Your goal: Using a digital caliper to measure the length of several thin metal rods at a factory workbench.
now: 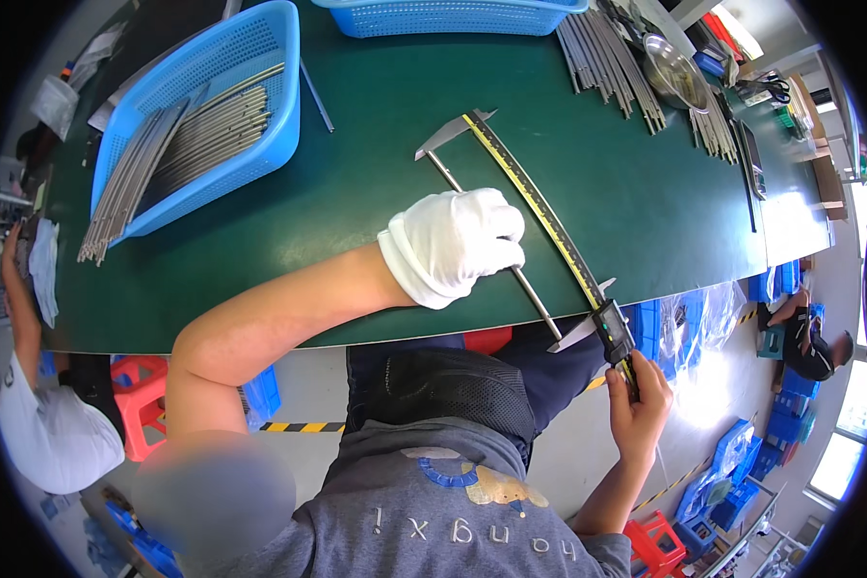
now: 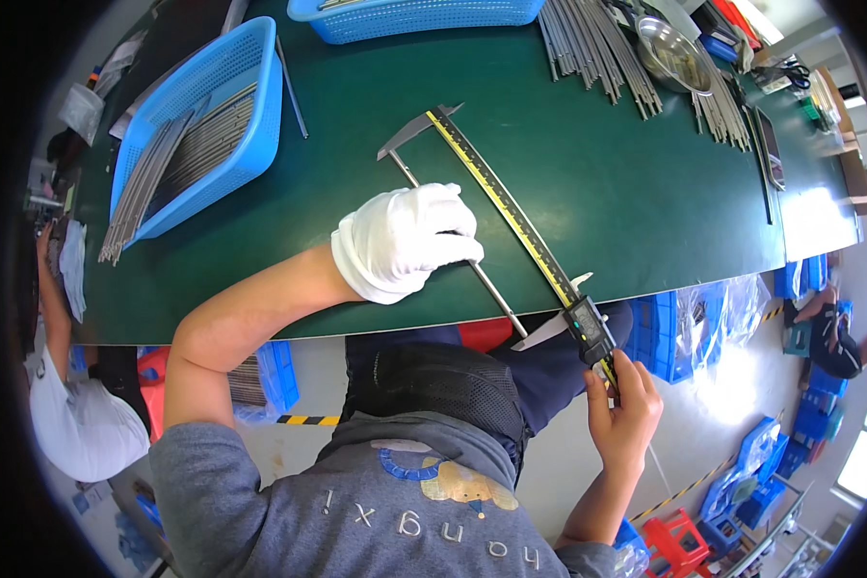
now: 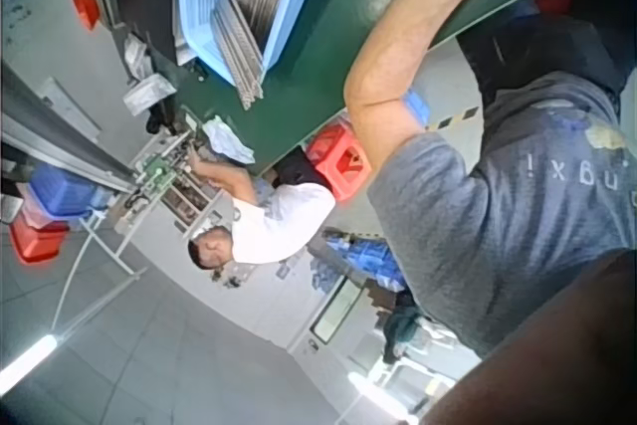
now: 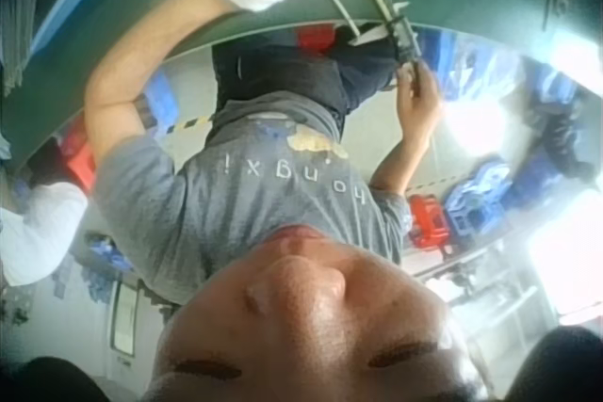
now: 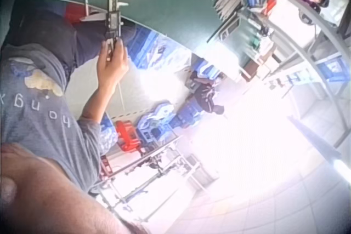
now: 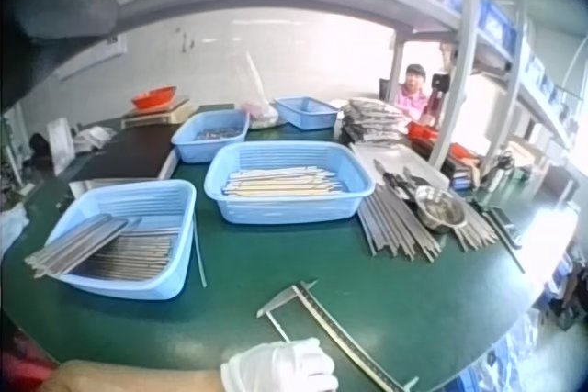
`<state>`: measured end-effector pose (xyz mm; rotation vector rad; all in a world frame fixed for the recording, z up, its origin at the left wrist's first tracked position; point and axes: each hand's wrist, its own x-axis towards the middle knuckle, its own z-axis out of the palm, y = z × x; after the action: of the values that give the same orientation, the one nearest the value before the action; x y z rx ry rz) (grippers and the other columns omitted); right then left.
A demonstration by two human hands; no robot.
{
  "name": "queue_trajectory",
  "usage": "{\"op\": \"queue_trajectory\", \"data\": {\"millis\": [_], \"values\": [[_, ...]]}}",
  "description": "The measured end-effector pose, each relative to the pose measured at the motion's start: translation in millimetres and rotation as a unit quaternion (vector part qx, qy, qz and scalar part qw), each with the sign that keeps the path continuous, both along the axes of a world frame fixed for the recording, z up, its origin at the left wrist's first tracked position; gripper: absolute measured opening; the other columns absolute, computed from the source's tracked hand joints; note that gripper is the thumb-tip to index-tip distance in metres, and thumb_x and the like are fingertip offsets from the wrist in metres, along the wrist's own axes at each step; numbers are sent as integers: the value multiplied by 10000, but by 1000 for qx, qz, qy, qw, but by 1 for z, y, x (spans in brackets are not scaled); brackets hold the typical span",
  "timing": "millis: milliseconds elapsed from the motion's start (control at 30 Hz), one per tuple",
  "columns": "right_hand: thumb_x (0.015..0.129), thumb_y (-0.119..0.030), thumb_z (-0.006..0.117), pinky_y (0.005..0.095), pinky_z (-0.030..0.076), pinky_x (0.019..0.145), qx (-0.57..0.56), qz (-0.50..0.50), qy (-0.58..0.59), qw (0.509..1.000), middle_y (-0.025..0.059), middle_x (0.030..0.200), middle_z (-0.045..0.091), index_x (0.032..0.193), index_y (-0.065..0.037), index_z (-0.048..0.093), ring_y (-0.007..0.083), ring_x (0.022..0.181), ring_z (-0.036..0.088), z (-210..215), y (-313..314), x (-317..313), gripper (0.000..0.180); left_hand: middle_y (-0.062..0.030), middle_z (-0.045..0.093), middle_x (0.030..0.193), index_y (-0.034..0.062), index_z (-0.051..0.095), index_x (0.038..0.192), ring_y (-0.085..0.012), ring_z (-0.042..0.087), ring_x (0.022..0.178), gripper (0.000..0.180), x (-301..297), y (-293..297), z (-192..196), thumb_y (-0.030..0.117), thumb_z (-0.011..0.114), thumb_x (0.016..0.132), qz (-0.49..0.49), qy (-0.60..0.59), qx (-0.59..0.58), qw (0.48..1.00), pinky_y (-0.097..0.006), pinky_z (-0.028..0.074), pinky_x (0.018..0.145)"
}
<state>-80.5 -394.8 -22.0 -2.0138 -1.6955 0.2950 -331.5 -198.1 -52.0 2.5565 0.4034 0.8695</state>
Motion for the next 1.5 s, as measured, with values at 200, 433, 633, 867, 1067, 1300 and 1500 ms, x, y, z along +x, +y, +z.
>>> {"op": "queue_trajectory", "data": {"millis": [200,433,633,867,1067,1300,1500], "values": [[770,-104,716,277,406,494,16,1,7,1000,107,699,549,1001,35,616,184,523,507,-2,-1,1,287,-51,581,813,83,652,833,-267,584,788,240,0,4,1,-14,640,614,-20,-10,8,1000,-399,520,811],[750,-69,716,261,443,517,1,-17,34,999,87,708,571,992,2,623,164,543,540,-1,1,-5,269,-69,579,832,74,680,855,-276,580,763,304,-6,8,7,-73,613,598,-19,10,1,1000,-426,514,863],[750,-95,739,269,433,489,16,-16,31,999,85,690,566,984,-12,628,168,521,546,-1,-2,-5,272,-55,578,830,64,679,869,-262,578,756,344,-7,9,7,-107,610,578,-19,16,-4,1000,-445,497,893],[742,-150,764,279,428,473,26,-23,15,999,80,675,566,949,-21,629,184,503,544,-5,-2,-2,279,-79,553,779,46,669,815,-276,562,701,302,-4,9,13,-64,628,536,-26,-1,28,999,-388,513,719],[738,-208,772,292,433,470,24,-37,-3,999,74,672,579,911,-35,626,195,510,563,-6,-2,-4,284,-65,558,788,57,671,837,-271,569,712,317,-7,8,14,-68,625,549,-28,6,17,999,-430,507,837],[754,-233,754,297,453,476,-6,-39,-4,999,61,694,604,902,-52,631,196,532,591,-3,-1,-7,265,-51,581,840,82,656,872,-255,590,700,271,-5,5,18,-49,664,634,-22,40,24,999,-467,478,879],[722,-285,768,296,472,490,-4,-45,7,999,43,719,618,904,-71,635,196,552,609,3,5,-10,310,-82,591,875,62,653,894,-278,606,759,295,3,5,27,27,728,610,-52,49,7,997,-444,483,829]]}}
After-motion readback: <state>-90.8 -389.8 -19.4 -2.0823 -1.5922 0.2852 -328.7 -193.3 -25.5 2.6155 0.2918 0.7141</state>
